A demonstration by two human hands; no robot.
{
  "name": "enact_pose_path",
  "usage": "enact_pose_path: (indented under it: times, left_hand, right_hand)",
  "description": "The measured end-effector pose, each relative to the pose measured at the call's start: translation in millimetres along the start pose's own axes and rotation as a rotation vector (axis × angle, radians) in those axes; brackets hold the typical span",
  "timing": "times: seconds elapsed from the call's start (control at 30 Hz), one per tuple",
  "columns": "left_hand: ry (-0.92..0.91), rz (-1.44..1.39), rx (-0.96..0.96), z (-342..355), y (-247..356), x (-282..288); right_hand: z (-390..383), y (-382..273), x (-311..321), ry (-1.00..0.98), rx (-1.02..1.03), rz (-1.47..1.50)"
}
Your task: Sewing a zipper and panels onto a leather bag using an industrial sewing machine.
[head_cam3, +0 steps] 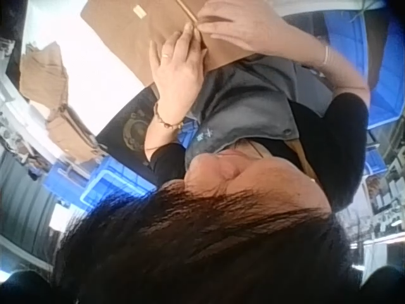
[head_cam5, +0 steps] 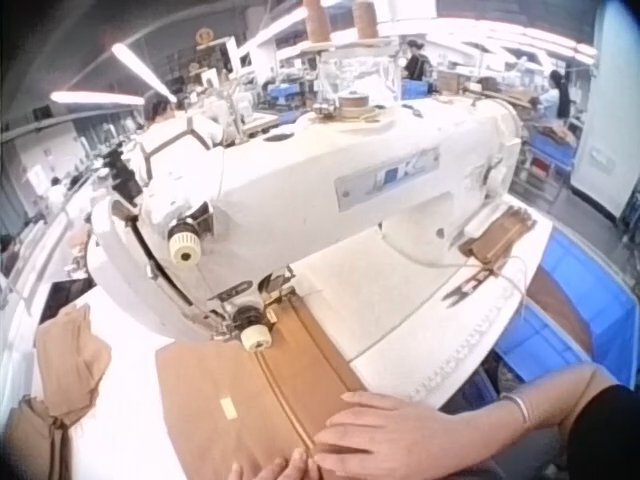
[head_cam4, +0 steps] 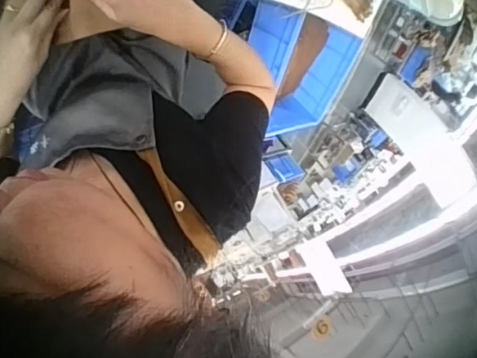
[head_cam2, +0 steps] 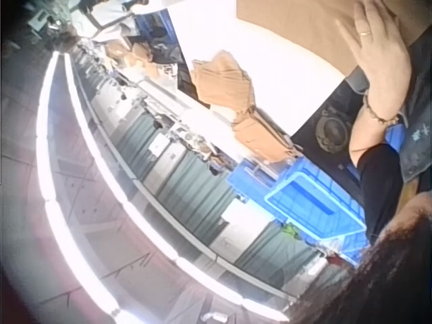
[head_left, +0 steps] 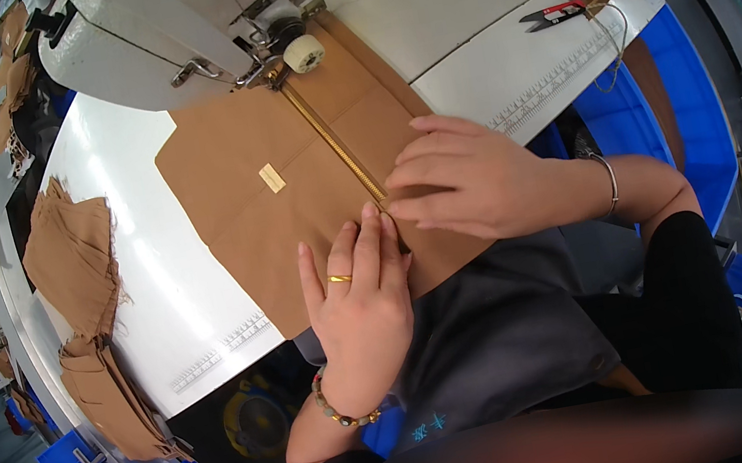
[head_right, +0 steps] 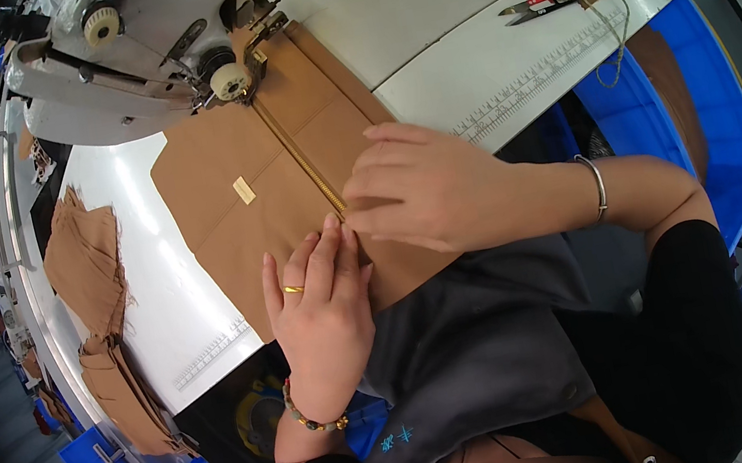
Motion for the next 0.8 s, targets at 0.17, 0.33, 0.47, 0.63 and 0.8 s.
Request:
enact_pose_path:
  times: [0.17,0.33,0.47,0.63,0.8]
  left_hand:
    - [0.106,0.025,0.016,-2,0,0]
    - [0.133,-0.099,-0.096,21,-24,4]
    - [0.076,-0.133,-0.029,48,-46,-7]
    - [-0.009,-0.047,-0.013,52,-51,-17]
    - [-0.009,-0.075,0.004,51,-53,-18]
  right_hand:
    - [-1,-13,-18,-0.04,0.119,-0.121]
    - [-3,-15,-21,-0.046,0.2,-0.184]
    - [0,-17,-21,-0.011,0.223,-0.184]
    - [17,1,-10,-0.2,0.21,-0.088]
    - [55,43,-5,-0.159,0.162,-0.11]
Point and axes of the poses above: each hand's wrist, its own z-axis towards the middle knuckle, its own x-axis out of the back of the hand, y = z × x, the point moved 7 cm from there along z, towards the middle knuckle, and after that the axes turned 9 degrees about z, right-handed, at the moved point
